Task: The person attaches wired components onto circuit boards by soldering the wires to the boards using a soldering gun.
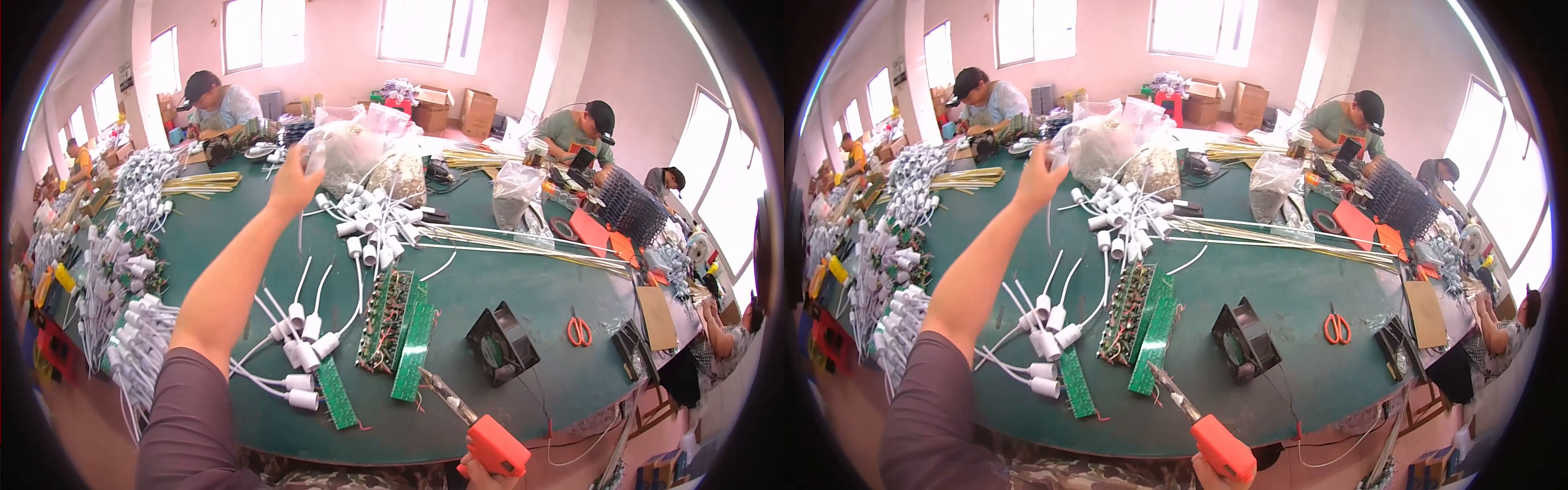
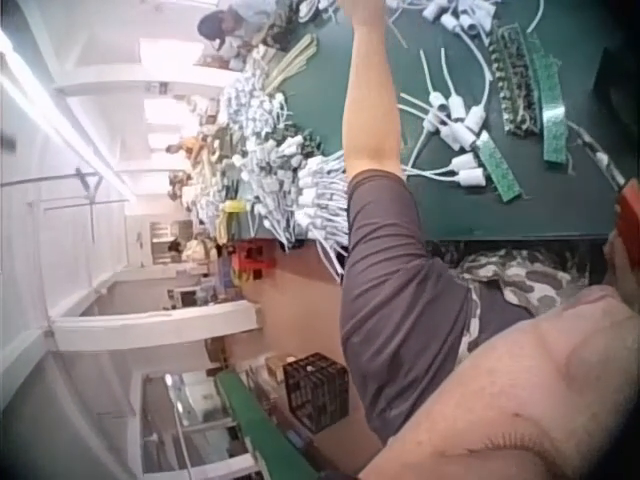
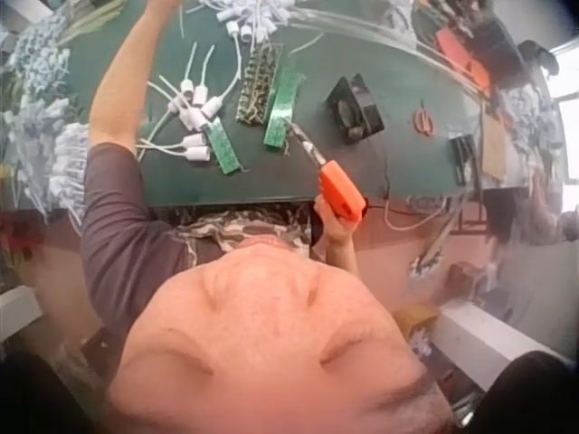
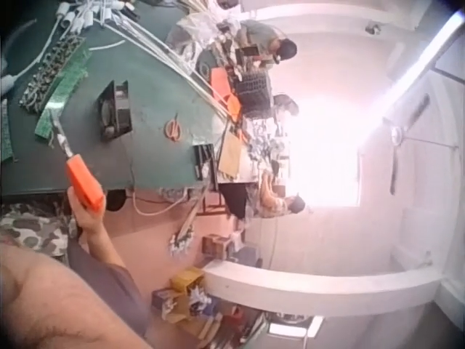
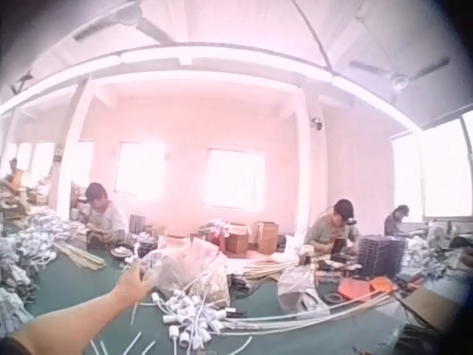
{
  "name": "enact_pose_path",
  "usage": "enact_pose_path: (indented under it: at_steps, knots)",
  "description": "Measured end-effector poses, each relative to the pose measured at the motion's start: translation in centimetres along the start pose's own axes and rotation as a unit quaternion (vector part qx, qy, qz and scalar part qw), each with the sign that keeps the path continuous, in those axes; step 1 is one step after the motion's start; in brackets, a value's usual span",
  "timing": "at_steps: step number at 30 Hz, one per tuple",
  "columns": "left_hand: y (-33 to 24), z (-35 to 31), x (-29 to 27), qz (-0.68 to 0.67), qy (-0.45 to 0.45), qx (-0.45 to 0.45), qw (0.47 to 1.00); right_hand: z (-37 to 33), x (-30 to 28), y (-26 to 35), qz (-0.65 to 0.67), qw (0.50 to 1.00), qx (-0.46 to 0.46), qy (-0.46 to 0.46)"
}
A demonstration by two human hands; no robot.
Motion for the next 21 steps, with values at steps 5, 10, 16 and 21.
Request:
enact_pose_path:
  at_steps: [5, 10, 16, 21]
  knots:
    - [-16.0, -7.9, -5.8, 0.124, 0.084, 0.289, 0.945, -1.3, 0.6, -1.5, 0.022, 0.999, -0.024, -0.004]
    - [-19.3, -16.9, -8.0, 0.092, 0.138, 0.272, 0.948, -3.1, 1.6, -0.9, 0.066, 0.998, 0.016, 0.007]
    - [-19.6, -23.8, -8.8, -0.015, 0.145, 0.167, 0.975, -3.9, 1.4, 0.7, -0.061, 0.987, -0.11, 0.101]
    - [-18.0, -29.2, -8.1, -0.015, 0.15, 0.147, 0.978, -4.9, 2.3, 1.5, 0.001, 0.997, -0.078, 0.02]
Point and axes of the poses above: each hand's wrist, its own z-axis towards the middle knuckle, its own x-axis out of the palm, y = z × x, the point moved 2 cm from there along z, towards the middle knuckle, and after that the axes turned 15 degrees about y, right-handed, at the moved point
